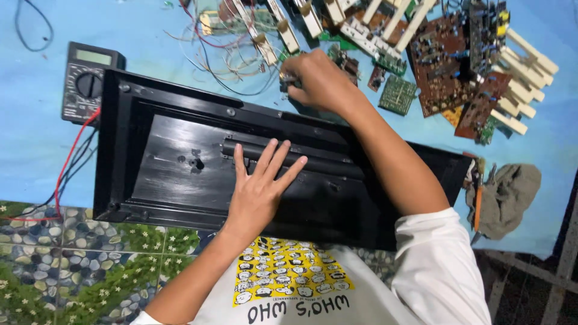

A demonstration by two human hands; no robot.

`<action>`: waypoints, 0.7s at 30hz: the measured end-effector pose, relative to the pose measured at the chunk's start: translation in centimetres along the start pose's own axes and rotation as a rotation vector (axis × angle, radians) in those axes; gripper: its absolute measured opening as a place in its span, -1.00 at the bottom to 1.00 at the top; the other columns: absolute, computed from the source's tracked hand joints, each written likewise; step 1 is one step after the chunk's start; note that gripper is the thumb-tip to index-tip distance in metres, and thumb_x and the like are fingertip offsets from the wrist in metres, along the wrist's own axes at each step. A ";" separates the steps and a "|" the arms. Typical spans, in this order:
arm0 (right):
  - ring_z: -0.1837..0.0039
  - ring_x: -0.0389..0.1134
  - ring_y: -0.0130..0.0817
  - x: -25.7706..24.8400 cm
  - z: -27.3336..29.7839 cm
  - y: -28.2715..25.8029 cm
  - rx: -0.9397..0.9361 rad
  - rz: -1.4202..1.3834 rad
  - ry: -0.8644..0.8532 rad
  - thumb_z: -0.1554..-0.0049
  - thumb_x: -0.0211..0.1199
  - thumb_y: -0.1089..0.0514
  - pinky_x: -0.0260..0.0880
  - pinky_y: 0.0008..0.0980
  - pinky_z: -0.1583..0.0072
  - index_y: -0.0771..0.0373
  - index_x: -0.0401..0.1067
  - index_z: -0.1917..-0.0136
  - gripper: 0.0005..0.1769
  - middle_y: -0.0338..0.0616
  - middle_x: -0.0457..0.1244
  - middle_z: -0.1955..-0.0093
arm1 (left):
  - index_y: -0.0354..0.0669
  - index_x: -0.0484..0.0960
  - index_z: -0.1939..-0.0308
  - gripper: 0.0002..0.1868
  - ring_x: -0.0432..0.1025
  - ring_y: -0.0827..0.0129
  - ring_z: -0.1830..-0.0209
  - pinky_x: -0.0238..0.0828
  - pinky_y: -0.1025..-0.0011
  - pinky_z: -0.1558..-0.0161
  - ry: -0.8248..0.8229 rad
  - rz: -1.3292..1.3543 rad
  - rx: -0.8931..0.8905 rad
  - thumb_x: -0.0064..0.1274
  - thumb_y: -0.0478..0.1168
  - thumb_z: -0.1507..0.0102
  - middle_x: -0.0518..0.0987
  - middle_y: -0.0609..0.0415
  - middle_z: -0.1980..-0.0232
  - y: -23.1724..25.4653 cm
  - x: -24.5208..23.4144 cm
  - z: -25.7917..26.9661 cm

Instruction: The person uses a screwdriver to remove screws from a black electronic device frame placed on a blue workbench. They unscrew fasteners from the frame's edges and center, occasionally adjusting the device's position to access different areas.

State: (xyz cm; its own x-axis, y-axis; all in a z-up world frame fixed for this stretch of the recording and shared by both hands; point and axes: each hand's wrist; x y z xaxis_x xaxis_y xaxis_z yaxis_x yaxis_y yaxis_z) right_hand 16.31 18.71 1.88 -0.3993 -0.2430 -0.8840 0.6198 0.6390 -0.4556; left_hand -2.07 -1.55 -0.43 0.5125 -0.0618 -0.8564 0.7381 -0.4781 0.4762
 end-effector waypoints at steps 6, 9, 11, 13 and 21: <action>0.38 0.27 -0.31 -1.2 1.1 0.3 0.001 -0.044 0.142 0.12 0.37 0.41 0.28 -0.37 0.30 0.46 0.59 0.13 -0.78 -0.03 0.40 0.29 | 0.19 0.35 -0.50 -0.17 0.05 0.12 -0.62 -0.30 -0.51 -0.43 -0.033 -0.029 -0.002 0.04 -0.39 -0.12 0.22 -0.01 -0.59 -0.1 0.2 -0.1; 0.41 0.25 -0.37 -3.4 3.6 -0.4 0.061 -0.003 0.148 -0.06 0.42 0.36 0.21 -0.53 0.43 0.46 0.62 -0.02 -0.78 0.01 0.38 0.27 | 0.20 0.35 -0.50 -0.19 0.06 0.13 -0.62 -0.29 -0.51 -0.43 -0.039 -0.025 -0.008 0.02 -0.38 -0.14 0.21 0.00 -0.60 -0.1 0.1 -0.1; 0.35 0.22 -0.32 -6.2 5.6 -3.3 0.083 -0.022 0.138 -0.06 0.34 0.42 0.20 -0.45 0.35 0.47 0.60 -0.05 -0.75 0.02 0.35 0.18 | 0.21 0.34 -0.50 -0.20 0.07 0.12 -0.62 -0.30 -0.51 -0.43 -0.036 -0.012 -0.010 0.01 -0.37 -0.16 0.21 0.00 -0.60 -0.2 0.1 -0.1; 0.29 0.19 -0.28 -7.8 8.0 -5.0 0.113 -0.043 0.132 -0.06 0.26 0.48 0.18 -0.37 0.27 0.48 0.57 -0.08 -0.70 0.04 0.32 0.09 | 0.21 0.34 -0.50 -0.21 0.07 0.12 -0.62 -0.30 -0.50 -0.43 -0.039 0.003 -0.005 0.00 -0.37 -0.17 0.21 0.00 -0.60 -0.1 0.1 -0.1; 0.03 0.45 0.07 -7.1 16.0 -5.7 0.313 -0.105 0.027 -0.15 0.24 0.37 0.45 -0.09 -0.04 0.30 0.50 0.06 -0.91 0.03 0.40 0.08 | 0.28 0.28 -0.54 -0.37 -0.02 0.06 -0.65 -0.41 -0.56 -0.40 -0.053 -0.110 0.061 -0.12 -0.25 -0.37 0.21 -0.05 -0.61 -1.2 2.3 0.5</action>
State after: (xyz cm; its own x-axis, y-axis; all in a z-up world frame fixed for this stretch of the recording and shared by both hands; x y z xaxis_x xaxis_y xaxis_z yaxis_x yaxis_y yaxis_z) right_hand 26.40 5.14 9.12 -0.4872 -0.2734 -0.8294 0.7501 0.3552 -0.5578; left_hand -2.06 -1.55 -3.07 0.4044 -0.0515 -0.9131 0.7599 -0.5367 0.3668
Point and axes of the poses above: each hand's wrist, its own z-axis away from the middle knuckle, its own x-axis out of the palm, y = z × x
